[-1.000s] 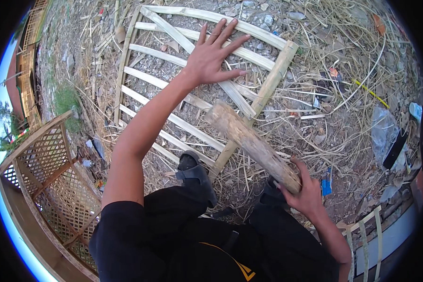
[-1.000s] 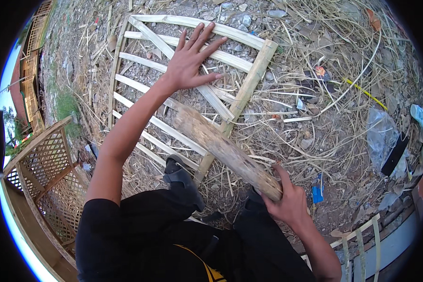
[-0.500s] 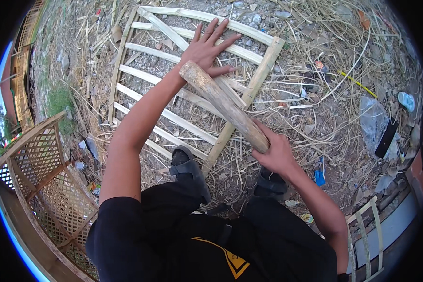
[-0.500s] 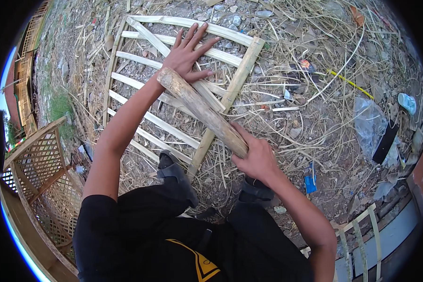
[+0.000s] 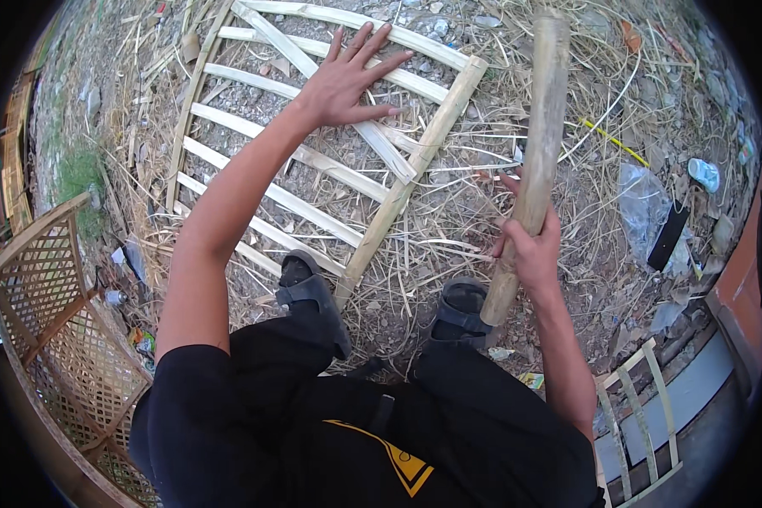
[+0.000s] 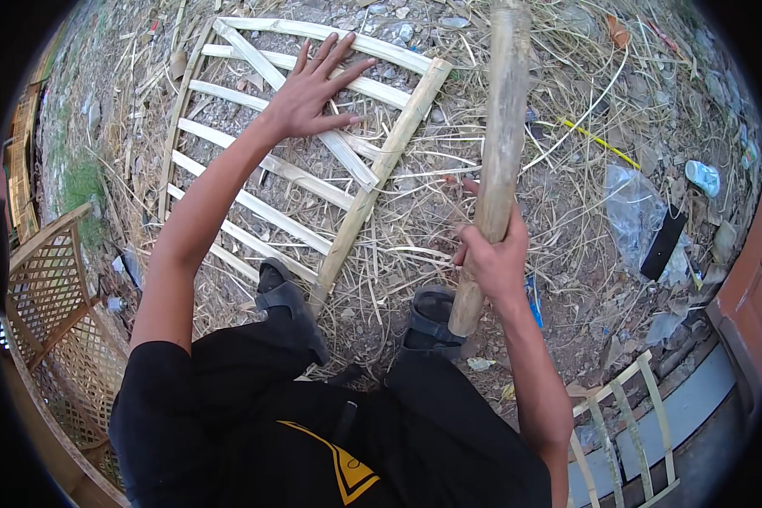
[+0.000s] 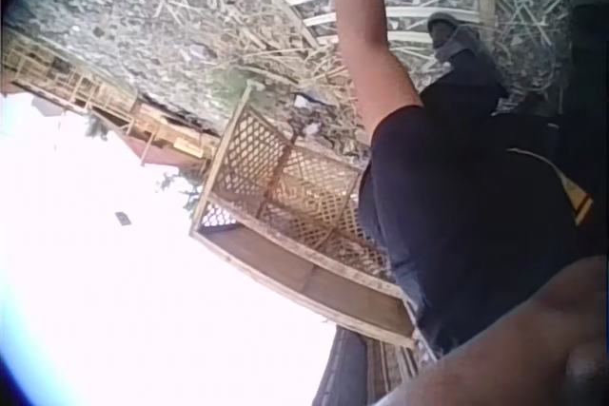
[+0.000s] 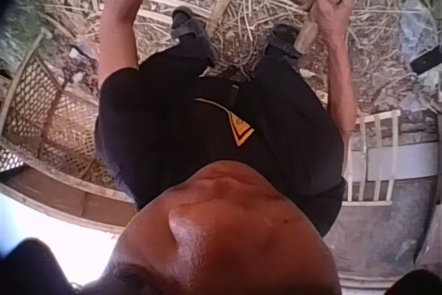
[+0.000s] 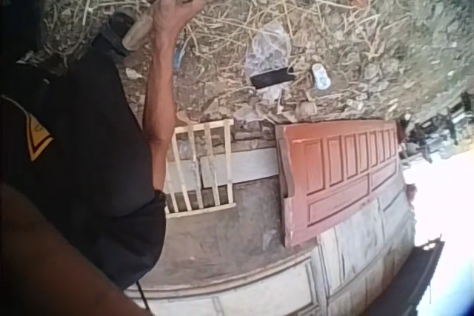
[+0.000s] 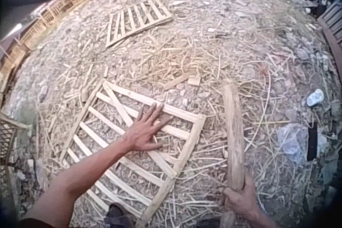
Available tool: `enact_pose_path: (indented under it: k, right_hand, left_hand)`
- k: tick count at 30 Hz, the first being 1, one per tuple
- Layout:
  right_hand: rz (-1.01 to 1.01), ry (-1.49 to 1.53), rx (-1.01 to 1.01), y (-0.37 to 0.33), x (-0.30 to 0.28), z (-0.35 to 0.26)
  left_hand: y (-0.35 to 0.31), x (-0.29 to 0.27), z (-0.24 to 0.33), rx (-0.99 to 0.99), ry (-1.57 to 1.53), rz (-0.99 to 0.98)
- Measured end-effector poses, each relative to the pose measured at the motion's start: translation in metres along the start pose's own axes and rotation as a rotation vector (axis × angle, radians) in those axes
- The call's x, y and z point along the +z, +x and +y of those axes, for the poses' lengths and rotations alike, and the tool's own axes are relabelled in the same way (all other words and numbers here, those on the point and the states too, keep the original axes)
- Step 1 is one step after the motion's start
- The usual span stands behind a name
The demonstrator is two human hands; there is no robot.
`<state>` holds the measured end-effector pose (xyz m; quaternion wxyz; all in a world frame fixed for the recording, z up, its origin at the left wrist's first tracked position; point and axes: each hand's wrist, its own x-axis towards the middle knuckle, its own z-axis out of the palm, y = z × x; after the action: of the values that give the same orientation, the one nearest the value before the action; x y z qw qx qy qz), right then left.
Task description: The person constructs a bamboo lattice structure outdoors by aligning bamboo strips and securing them with small nails using a thick wooden piece as a hammer.
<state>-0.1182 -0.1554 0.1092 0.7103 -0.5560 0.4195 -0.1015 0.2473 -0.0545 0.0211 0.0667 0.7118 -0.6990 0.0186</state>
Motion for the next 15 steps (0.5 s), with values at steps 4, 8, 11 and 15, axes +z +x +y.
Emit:
enact_pose_path:
  k: [4,8,11,15]
  right_hand:
    - [0.038,-0.059,-0.008,-0.018,-0.004,-0.01]
    - [0.031,-0.035,0.029,-0.035,0.007,-0.003]
    - [-0.045,0.004,0.09,-0.04,0.013,0.002]
    - [-0.034,0.042,0.105,-0.041,0.013,0.004]
  left_hand:
    - [-0.002,-0.02,0.01,-0.109,0.027,-0.009]
    - [-0.031,-0.04,0.022,-0.614,-0.027,0.164]
    - [-0.058,-0.023,0.015,-0.992,0.009,0.226]
    - [-0.065,-0.008,0.032,-0.951,-0.072,0.294]
